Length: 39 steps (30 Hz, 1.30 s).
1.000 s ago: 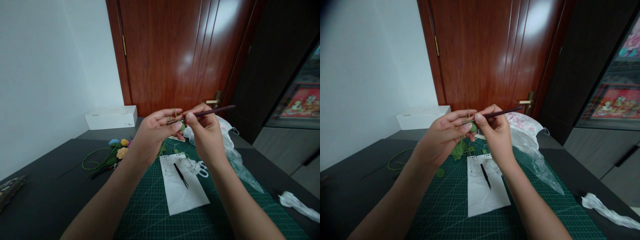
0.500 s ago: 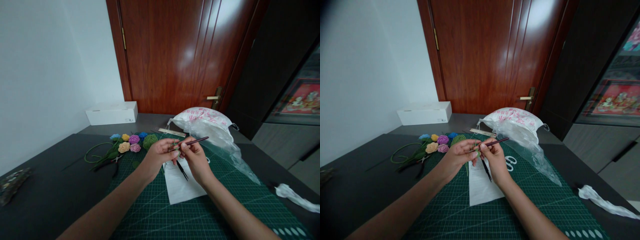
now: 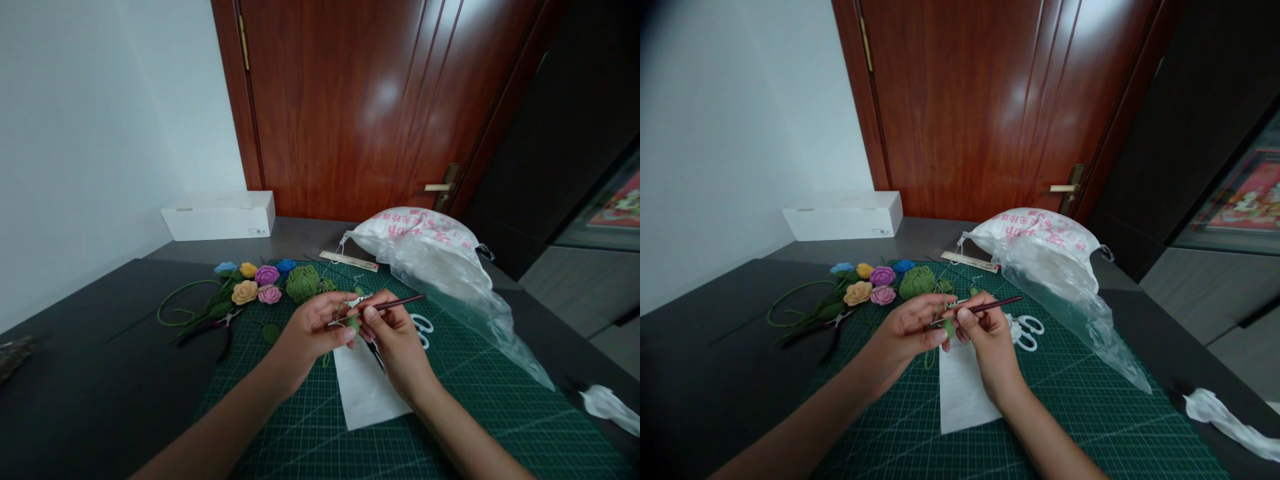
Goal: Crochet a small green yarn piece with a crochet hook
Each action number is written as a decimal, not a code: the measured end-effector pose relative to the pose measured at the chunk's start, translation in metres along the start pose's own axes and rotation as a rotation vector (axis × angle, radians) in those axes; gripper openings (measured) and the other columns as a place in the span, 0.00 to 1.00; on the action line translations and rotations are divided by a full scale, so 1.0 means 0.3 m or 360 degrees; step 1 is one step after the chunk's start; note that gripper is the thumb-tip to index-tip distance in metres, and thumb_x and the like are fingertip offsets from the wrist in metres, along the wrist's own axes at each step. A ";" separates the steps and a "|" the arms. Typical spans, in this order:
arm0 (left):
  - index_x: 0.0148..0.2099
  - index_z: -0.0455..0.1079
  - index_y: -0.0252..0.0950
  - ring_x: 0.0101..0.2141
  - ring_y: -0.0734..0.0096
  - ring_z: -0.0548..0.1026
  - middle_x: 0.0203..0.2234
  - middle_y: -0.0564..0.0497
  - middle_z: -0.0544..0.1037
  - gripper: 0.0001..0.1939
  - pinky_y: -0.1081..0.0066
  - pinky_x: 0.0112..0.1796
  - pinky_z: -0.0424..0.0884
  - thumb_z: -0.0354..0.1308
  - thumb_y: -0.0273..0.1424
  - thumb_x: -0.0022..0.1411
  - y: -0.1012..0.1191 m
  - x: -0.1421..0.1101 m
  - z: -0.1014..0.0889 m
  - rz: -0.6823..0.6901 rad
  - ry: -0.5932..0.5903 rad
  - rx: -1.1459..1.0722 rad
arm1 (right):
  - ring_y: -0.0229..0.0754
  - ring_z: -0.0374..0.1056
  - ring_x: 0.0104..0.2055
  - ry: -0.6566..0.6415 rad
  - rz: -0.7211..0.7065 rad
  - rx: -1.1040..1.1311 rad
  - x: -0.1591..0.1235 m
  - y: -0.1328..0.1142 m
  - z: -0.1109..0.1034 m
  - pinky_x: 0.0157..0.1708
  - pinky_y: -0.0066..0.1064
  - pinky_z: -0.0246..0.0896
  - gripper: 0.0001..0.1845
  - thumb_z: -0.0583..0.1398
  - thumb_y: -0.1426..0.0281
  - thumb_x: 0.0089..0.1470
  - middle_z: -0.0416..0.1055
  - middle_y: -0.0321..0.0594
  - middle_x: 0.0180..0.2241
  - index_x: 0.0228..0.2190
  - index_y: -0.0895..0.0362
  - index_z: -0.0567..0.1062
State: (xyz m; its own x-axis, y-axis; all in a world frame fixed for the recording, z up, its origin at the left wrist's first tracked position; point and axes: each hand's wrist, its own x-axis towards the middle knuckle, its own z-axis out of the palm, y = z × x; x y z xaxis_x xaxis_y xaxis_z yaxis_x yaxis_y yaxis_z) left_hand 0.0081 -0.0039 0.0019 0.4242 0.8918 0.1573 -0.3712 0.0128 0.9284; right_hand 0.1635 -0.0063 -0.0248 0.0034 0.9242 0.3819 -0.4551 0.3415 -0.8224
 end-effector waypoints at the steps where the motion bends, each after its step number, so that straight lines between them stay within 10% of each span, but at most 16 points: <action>1: 0.54 0.73 0.32 0.38 0.63 0.80 0.43 0.42 0.82 0.23 0.67 0.36 0.74 0.70 0.24 0.56 -0.002 -0.001 0.000 -0.0016 -0.0005 -0.0004 | 0.34 0.59 0.22 0.0001 0.0016 0.0017 -0.003 -0.003 0.003 0.23 0.26 0.57 0.09 0.68 0.62 0.58 0.69 0.30 0.22 0.32 0.53 0.76; 16: 0.67 0.58 0.30 0.36 0.58 0.80 0.35 0.43 0.81 0.38 0.66 0.30 0.72 0.68 0.24 0.58 0.019 -0.014 0.013 0.0043 -0.0130 -0.0214 | 0.33 0.57 0.24 -0.0102 0.0063 0.0175 -0.020 -0.038 0.026 0.25 0.26 0.57 0.08 0.65 0.63 0.62 0.66 0.31 0.24 0.34 0.53 0.78; 39: 0.63 0.65 0.35 0.32 0.63 0.82 0.32 0.52 0.79 0.37 0.66 0.36 0.74 0.72 0.22 0.53 -0.002 -0.019 0.025 0.0163 -0.0022 -0.0163 | 0.30 0.61 0.25 0.0109 0.0131 0.0227 -0.036 -0.042 0.046 0.25 0.23 0.57 0.13 0.70 0.62 0.56 0.69 0.32 0.32 0.29 0.54 0.73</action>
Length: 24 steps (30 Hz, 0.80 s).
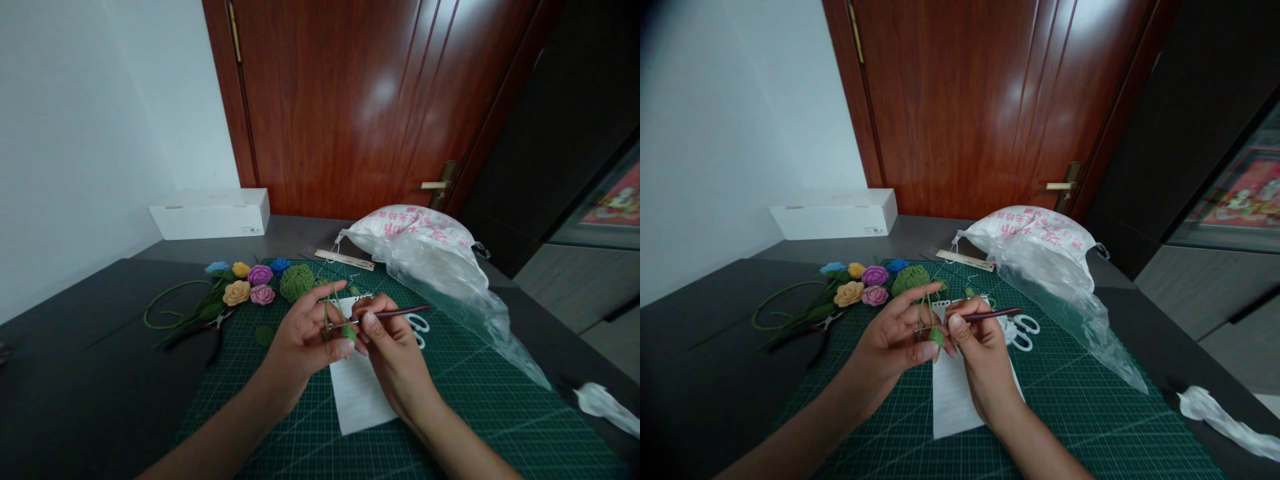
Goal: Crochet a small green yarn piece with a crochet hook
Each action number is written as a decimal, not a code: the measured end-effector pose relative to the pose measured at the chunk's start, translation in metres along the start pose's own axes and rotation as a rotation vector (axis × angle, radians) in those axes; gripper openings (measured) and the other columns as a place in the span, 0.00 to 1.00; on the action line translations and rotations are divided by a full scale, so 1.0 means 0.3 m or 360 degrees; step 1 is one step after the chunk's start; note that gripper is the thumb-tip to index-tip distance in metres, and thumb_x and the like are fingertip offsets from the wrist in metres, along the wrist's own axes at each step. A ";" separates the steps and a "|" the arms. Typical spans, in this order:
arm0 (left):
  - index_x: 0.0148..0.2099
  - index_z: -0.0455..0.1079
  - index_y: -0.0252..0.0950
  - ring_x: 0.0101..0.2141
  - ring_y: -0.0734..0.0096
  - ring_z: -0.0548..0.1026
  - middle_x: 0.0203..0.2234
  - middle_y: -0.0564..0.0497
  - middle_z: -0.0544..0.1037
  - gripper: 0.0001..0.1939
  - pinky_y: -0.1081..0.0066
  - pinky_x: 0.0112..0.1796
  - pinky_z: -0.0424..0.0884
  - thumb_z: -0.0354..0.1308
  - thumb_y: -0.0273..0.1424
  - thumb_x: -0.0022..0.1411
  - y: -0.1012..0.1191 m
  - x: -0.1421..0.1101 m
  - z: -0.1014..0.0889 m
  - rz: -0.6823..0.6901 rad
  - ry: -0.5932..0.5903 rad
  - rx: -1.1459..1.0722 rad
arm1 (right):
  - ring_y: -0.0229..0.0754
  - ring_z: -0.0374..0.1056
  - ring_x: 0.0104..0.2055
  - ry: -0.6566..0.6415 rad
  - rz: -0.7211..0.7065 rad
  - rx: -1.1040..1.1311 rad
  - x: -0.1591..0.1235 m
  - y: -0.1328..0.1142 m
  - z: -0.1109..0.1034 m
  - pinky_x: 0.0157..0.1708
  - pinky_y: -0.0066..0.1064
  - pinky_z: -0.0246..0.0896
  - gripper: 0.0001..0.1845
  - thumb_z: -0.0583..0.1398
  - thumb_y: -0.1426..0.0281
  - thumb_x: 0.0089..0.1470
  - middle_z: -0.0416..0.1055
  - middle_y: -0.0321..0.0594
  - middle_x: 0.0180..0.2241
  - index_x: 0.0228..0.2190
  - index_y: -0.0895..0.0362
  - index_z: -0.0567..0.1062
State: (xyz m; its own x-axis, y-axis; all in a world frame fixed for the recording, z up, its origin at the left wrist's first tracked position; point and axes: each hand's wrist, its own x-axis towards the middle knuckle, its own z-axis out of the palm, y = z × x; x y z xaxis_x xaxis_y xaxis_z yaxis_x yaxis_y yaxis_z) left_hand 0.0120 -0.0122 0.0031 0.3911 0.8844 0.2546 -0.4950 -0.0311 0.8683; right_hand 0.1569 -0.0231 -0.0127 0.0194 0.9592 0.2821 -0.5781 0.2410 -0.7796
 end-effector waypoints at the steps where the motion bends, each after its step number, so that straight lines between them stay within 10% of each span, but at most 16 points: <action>1: 0.64 0.63 0.35 0.32 0.62 0.82 0.32 0.52 0.80 0.39 0.66 0.34 0.74 0.72 0.22 0.53 -0.001 0.001 -0.001 -0.0003 -0.0006 -0.0004 | 0.30 0.61 0.25 0.0005 0.0009 0.0013 0.000 0.000 0.000 0.25 0.23 0.57 0.13 0.70 0.62 0.56 0.69 0.32 0.31 0.29 0.54 0.73; 24: 0.72 0.48 0.32 0.27 0.65 0.76 0.30 0.46 0.82 0.45 0.70 0.25 0.72 0.69 0.27 0.60 0.009 -0.005 -0.001 -0.0026 -0.0228 -0.0211 | 0.34 0.56 0.21 -0.0123 -0.0112 -0.0021 0.025 -0.050 -0.019 0.24 0.29 0.56 0.11 0.64 0.60 0.62 0.65 0.30 0.24 0.32 0.53 0.72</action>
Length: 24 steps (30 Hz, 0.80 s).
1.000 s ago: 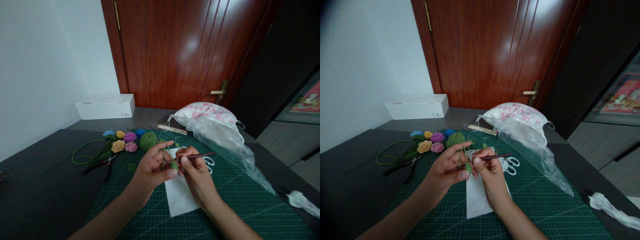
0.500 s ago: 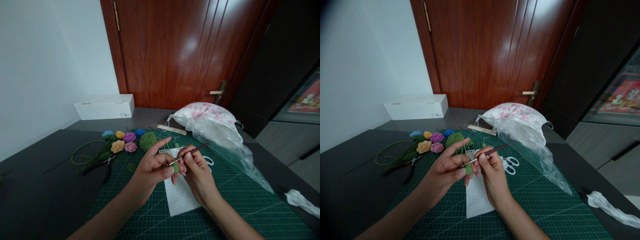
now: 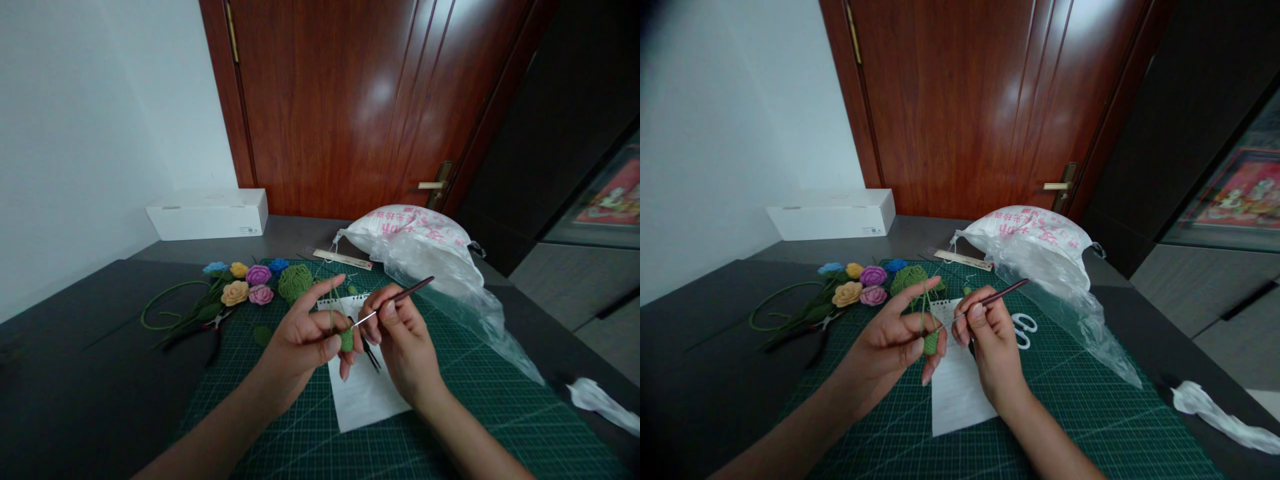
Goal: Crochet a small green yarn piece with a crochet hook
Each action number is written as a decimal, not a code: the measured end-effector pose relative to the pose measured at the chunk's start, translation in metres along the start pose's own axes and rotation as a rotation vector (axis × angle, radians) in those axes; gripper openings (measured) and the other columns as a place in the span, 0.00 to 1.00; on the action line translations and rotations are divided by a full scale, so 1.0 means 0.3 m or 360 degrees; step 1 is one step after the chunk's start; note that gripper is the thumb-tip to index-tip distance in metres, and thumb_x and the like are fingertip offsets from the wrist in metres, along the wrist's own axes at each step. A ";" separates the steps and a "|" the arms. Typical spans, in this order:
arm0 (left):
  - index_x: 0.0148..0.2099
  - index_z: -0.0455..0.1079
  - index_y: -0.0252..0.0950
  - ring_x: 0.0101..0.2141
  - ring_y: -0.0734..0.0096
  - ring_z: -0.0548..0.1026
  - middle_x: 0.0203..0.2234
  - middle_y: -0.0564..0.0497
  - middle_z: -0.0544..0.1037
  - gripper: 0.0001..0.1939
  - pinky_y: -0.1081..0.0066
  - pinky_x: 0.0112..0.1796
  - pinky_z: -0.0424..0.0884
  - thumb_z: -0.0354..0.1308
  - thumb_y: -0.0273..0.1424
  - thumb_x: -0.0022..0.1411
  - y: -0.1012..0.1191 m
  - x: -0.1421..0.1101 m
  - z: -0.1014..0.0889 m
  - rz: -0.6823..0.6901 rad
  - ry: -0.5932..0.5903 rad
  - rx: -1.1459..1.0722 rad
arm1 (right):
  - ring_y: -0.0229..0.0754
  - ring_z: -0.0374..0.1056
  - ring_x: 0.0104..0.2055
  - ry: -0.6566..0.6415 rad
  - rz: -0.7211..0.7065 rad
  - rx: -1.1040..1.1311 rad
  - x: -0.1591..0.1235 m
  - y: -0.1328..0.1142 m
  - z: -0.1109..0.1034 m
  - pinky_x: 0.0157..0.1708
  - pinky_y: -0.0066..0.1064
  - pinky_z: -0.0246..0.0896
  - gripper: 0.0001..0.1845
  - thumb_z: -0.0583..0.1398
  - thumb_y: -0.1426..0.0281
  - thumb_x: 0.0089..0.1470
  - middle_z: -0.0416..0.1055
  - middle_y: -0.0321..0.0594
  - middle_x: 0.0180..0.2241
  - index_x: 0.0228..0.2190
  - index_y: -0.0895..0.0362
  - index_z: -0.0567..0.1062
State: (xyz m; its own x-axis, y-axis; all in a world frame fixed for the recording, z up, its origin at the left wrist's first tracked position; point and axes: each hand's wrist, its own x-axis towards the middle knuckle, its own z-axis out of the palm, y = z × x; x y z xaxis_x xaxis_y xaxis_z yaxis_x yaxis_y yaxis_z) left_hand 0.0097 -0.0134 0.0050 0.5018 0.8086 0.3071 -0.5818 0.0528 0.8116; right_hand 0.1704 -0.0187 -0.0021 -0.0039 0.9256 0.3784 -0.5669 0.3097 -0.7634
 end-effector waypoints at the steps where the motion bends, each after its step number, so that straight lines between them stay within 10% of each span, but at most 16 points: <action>1: 0.72 0.50 0.32 0.27 0.66 0.76 0.30 0.46 0.82 0.44 0.71 0.25 0.72 0.68 0.27 0.61 0.000 -0.001 0.000 0.0005 0.0003 -0.0009 | 0.33 0.55 0.20 -0.0001 0.0016 0.0038 0.001 -0.002 0.003 0.24 0.29 0.55 0.11 0.64 0.60 0.62 0.64 0.29 0.23 0.31 0.53 0.72; 15: 0.62 0.67 0.36 0.28 0.66 0.78 0.31 0.48 0.82 0.34 0.72 0.24 0.73 0.72 0.25 0.55 -0.016 0.004 -0.017 -0.0013 0.0059 -0.0094 | 0.29 0.41 0.18 0.0025 0.0468 0.0288 0.005 0.003 0.015 0.18 0.24 0.43 0.16 0.67 0.61 0.57 0.54 0.26 0.20 0.25 0.57 0.71; 24: 0.63 0.66 0.40 0.35 0.68 0.77 0.33 0.52 0.81 0.40 0.69 0.38 0.74 0.72 0.18 0.50 0.013 0.001 -0.008 0.0283 0.0247 0.0379 | 0.33 0.59 0.22 -0.0176 0.0031 -0.0178 -0.010 0.009 0.015 0.26 0.29 0.54 0.14 0.65 0.61 0.61 0.66 0.31 0.24 0.29 0.55 0.73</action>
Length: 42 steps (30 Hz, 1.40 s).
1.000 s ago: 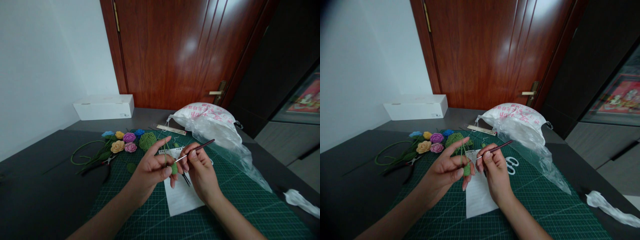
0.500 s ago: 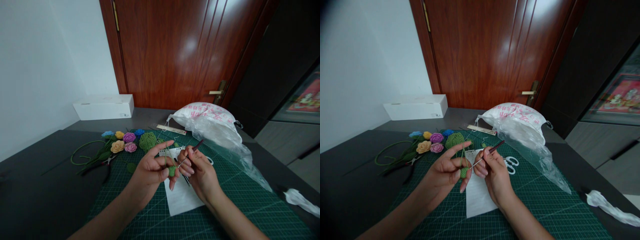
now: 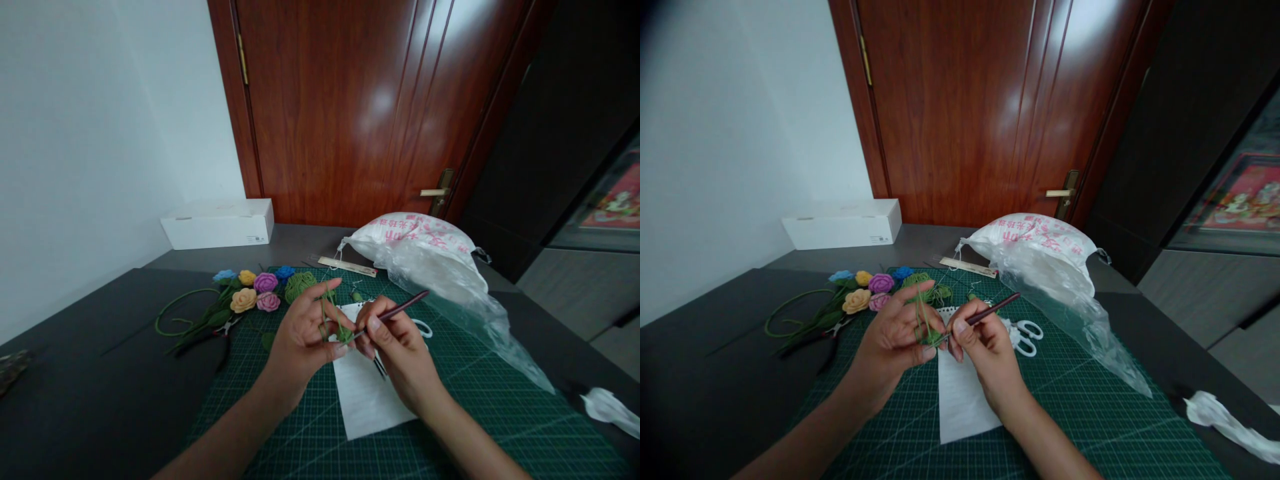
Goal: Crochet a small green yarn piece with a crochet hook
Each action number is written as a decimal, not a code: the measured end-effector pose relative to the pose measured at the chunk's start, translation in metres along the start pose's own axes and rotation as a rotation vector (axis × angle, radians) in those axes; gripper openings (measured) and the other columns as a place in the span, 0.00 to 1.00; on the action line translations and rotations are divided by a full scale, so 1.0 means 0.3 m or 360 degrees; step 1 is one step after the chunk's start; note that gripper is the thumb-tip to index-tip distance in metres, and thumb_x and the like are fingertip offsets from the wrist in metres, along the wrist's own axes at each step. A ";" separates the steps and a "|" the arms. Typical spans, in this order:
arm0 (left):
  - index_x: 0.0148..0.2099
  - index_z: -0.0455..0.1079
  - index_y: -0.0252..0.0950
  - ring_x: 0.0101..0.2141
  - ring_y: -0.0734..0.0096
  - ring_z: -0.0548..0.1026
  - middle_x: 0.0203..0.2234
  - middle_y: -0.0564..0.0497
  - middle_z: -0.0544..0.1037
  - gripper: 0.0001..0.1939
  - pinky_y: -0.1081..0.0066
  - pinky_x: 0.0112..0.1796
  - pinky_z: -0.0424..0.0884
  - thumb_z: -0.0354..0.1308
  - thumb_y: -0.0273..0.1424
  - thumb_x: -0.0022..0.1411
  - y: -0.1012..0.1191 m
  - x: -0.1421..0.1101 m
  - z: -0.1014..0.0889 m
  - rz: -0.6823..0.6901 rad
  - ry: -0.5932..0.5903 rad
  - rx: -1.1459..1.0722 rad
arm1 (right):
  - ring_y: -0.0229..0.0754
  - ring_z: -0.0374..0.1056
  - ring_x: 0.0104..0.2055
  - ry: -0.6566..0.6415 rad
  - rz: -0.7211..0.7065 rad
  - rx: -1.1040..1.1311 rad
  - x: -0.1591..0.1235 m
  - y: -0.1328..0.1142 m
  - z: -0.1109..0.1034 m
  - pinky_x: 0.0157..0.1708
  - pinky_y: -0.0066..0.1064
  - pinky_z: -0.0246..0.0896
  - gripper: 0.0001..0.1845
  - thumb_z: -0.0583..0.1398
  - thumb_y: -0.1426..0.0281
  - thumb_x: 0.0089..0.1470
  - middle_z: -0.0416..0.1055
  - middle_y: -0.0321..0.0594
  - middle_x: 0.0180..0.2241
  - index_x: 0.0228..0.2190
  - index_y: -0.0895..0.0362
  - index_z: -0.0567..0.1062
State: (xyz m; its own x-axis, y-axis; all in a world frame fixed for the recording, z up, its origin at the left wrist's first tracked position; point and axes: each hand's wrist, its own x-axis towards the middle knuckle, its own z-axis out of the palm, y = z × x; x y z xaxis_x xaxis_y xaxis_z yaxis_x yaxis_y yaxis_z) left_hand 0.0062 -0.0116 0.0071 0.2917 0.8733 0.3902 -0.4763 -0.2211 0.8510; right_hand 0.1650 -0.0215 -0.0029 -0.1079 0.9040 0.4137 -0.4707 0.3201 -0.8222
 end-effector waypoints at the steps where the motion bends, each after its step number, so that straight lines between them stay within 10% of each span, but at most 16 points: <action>1: 0.64 0.66 0.40 0.35 0.68 0.77 0.33 0.52 0.81 0.40 0.69 0.38 0.74 0.72 0.18 0.50 0.005 -0.001 0.002 0.0030 0.0010 0.0048 | 0.33 0.60 0.23 0.0002 -0.0037 -0.0057 -0.002 0.000 -0.003 0.26 0.29 0.54 0.13 0.65 0.61 0.61 0.67 0.32 0.25 0.29 0.55 0.74; 42: 0.61 0.69 0.35 0.28 0.73 0.75 0.32 0.53 0.78 0.30 0.71 0.31 0.71 0.69 0.22 0.56 -0.041 0.018 -0.014 -0.0233 -0.0017 0.0115 | 0.31 0.54 0.22 0.0056 0.0589 0.0222 0.050 -0.018 -0.063 0.21 0.25 0.48 0.16 0.75 0.61 0.47 0.65 0.31 0.20 0.26 0.58 0.77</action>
State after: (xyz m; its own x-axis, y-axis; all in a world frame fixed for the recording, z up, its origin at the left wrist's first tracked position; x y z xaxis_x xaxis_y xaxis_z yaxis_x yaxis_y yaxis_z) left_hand 0.0100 -0.0024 -0.0028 0.3628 0.8938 0.2638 -0.3674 -0.1229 0.9219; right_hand 0.1826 -0.0044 0.0004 -0.2635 0.9610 0.0838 -0.5206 -0.0685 -0.8510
